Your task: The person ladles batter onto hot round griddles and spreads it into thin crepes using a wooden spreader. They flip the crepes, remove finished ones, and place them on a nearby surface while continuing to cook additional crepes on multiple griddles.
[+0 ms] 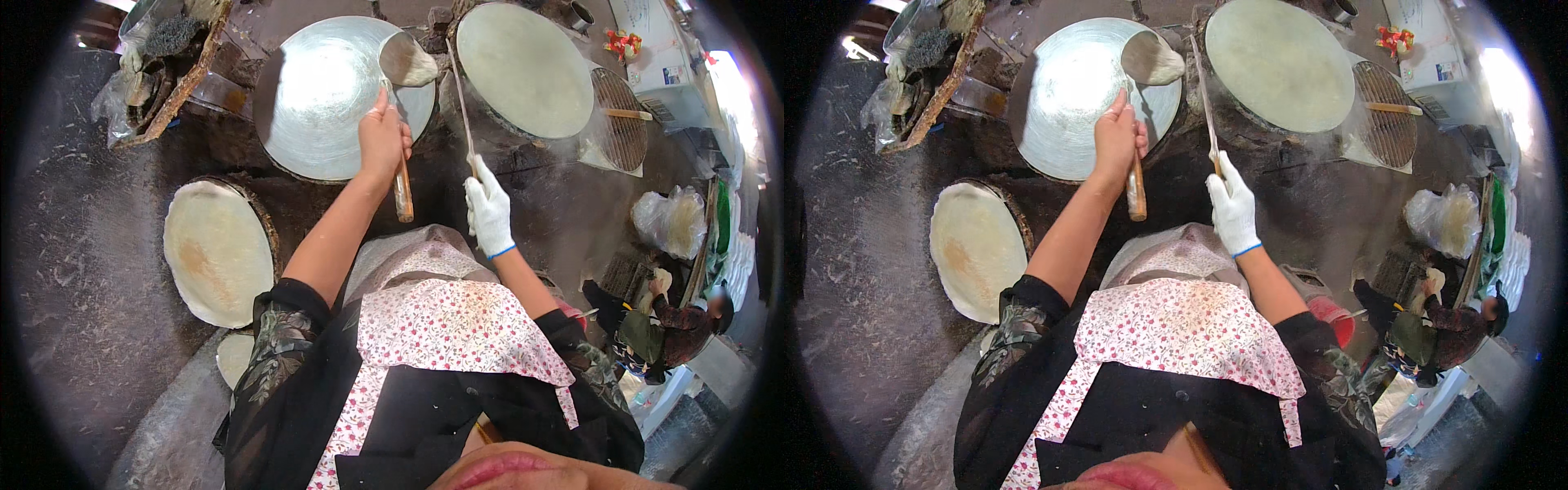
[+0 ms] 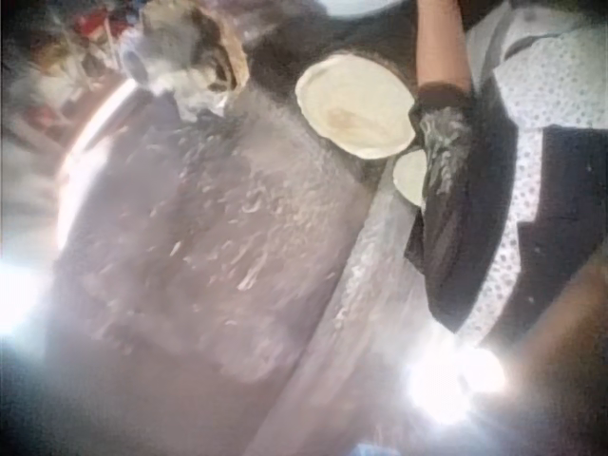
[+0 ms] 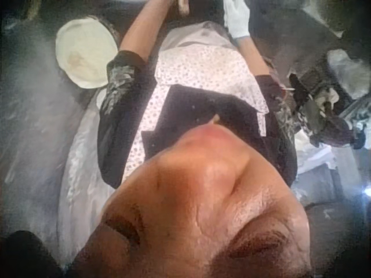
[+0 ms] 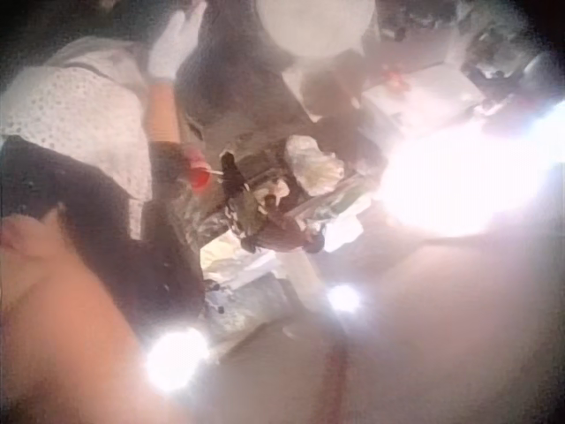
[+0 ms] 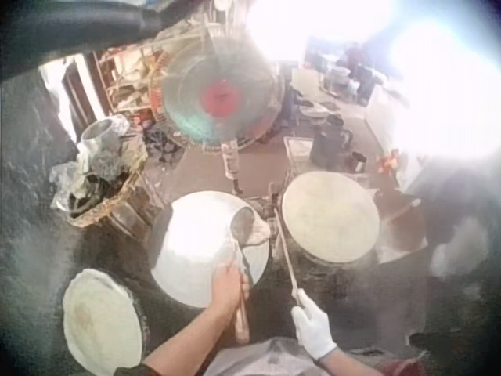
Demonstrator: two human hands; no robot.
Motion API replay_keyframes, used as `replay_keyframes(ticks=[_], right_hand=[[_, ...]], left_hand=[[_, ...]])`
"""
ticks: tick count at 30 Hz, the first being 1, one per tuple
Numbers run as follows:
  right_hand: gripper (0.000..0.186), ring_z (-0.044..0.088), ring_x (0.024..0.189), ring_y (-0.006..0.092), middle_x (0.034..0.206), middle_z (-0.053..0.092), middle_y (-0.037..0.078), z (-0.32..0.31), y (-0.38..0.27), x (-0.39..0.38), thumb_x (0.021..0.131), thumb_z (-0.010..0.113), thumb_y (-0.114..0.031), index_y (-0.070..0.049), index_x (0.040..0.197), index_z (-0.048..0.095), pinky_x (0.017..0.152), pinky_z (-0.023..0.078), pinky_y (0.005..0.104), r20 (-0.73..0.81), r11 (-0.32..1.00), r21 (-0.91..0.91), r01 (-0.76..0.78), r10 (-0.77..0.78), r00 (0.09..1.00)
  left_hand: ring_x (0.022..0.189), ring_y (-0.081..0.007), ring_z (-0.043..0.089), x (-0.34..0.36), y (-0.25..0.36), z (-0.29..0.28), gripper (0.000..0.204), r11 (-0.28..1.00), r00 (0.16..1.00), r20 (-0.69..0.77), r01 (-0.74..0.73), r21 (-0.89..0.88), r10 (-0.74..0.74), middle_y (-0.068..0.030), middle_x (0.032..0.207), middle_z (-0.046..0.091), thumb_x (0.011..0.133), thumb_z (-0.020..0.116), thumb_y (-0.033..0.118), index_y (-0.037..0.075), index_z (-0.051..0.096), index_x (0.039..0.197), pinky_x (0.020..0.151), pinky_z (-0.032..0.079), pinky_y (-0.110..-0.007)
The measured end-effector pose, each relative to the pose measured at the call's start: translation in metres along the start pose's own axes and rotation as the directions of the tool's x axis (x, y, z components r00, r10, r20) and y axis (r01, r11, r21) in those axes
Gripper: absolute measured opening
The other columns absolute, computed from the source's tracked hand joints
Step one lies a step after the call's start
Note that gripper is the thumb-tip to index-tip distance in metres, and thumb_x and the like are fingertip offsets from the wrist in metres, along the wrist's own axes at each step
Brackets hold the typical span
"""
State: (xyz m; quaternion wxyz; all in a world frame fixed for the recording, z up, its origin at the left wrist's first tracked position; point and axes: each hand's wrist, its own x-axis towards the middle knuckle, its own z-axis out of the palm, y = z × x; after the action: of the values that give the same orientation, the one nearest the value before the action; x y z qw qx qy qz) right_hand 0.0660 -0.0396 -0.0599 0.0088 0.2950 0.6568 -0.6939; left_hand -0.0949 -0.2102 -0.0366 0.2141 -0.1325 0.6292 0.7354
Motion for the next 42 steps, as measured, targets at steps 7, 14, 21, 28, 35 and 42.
replay_keyframes(ticks=[7, 14, 21, 28, 35, 42], right_hand=[[0.055, 0.048, 0.061, 0.0024, 0.103, 0.069, 0.0, 0.027, 0.065, -0.016, 0.107, 0.061, -0.016, -0.01, 0.16, 0.047, 0.054, 0.043, 0.0216, -0.069, 0.941, -0.296, 0.164, -0.192, 0.979], [0.052, 0.07, 0.111, 0.0424, 0.138, 0.065, 0.022, 0.103, 0.011, 0.044, 0.102, 0.062, -0.03, -0.023, 0.153, 0.055, 0.095, 0.055, 0.0441, 0.08, 0.794, -0.506, 0.336, -0.345, 0.935], [0.058, 0.072, 0.12, 0.0264, 0.142, 0.067, 0.013, 0.108, -0.014, 0.025, 0.1, 0.065, -0.021, -0.018, 0.157, 0.051, 0.103, 0.054, 0.0349, -0.112, 0.764, -0.636, 0.111, -0.234, 0.966], [0.055, 0.074, 0.097, 0.04, 0.116, 0.074, 0.021, 0.132, -0.017, 0.044, 0.1, 0.061, -0.033, -0.025, 0.154, 0.055, 0.089, 0.056, 0.0466, -0.074, 0.631, -0.761, 0.15, -0.314, 0.946], [0.057, 0.074, 0.089, 0.0398, 0.105, 0.076, 0.02, 0.134, -0.014, 0.052, 0.099, 0.06, -0.04, -0.028, 0.154, 0.054, 0.084, 0.056, 0.0479, 0.121, 0.553, -0.782, 0.288, -0.318, 0.94], [0.06, 0.074, 0.078, 0.0395, 0.097, 0.076, 0.017, 0.132, -0.003, 0.083, 0.098, 0.061, -0.038, -0.035, 0.157, 0.049, 0.075, 0.057, 0.0493, 0.004, 0.428, -0.884, 0.19, -0.399, 0.917]], left_hand=[[0.07, -0.0415, 0.068, 0.036, -0.033, -0.026, 0.055, 0.354, 0.857, 0.085, -0.298, 0.886, 0.509, -0.0252, 0.075, 0.067, 0.103, 0.053, 0.014, 0.018, 0.05, 0.158, 0.069, 0.053, -0.052], [0.064, -0.0312, 0.066, 0.054, 0.013, -0.095, 0.055, 0.55, 0.831, -0.203, -0.141, 0.823, 0.517, -0.0217, 0.07, 0.065, 0.104, 0.051, 0.015, 0.017, 0.049, 0.159, 0.065, 0.051, -0.048], [0.064, -0.0056, 0.043, -0.044, 0.018, -0.138, 0.052, 0.806, 0.856, -0.184, -0.353, 0.474, 0.483, 0.0037, 0.071, 0.044, 0.109, 0.048, 0.006, 0.009, 0.044, 0.161, 0.059, 0.041, -0.025], [0.061, -0.0037, 0.043, -0.126, -0.004, -0.134, 0.056, 0.906, 0.946, -0.124, -0.24, 0.348, 0.298, 0.0046, 0.069, 0.045, 0.109, 0.049, 0.002, 0.014, 0.043, 0.163, 0.057, 0.042, -0.022], [0.06, -0.0032, 0.042, -0.159, -0.01, -0.149, 0.057, 0.882, 0.923, -0.079, -0.33, 0.338, 0.376, 0.0053, 0.068, 0.045, 0.108, 0.051, 0.001, 0.014, 0.044, 0.162, 0.056, 0.041, -0.022], [0.06, -0.0046, 0.043, -0.178, -0.016, -0.16, 0.056, 0.84, 0.891, -0.086, -0.383, 0.383, 0.446, 0.003, 0.069, 0.048, 0.106, 0.051, -0.003, 0.008, 0.045, 0.161, 0.055, 0.041, -0.024]])
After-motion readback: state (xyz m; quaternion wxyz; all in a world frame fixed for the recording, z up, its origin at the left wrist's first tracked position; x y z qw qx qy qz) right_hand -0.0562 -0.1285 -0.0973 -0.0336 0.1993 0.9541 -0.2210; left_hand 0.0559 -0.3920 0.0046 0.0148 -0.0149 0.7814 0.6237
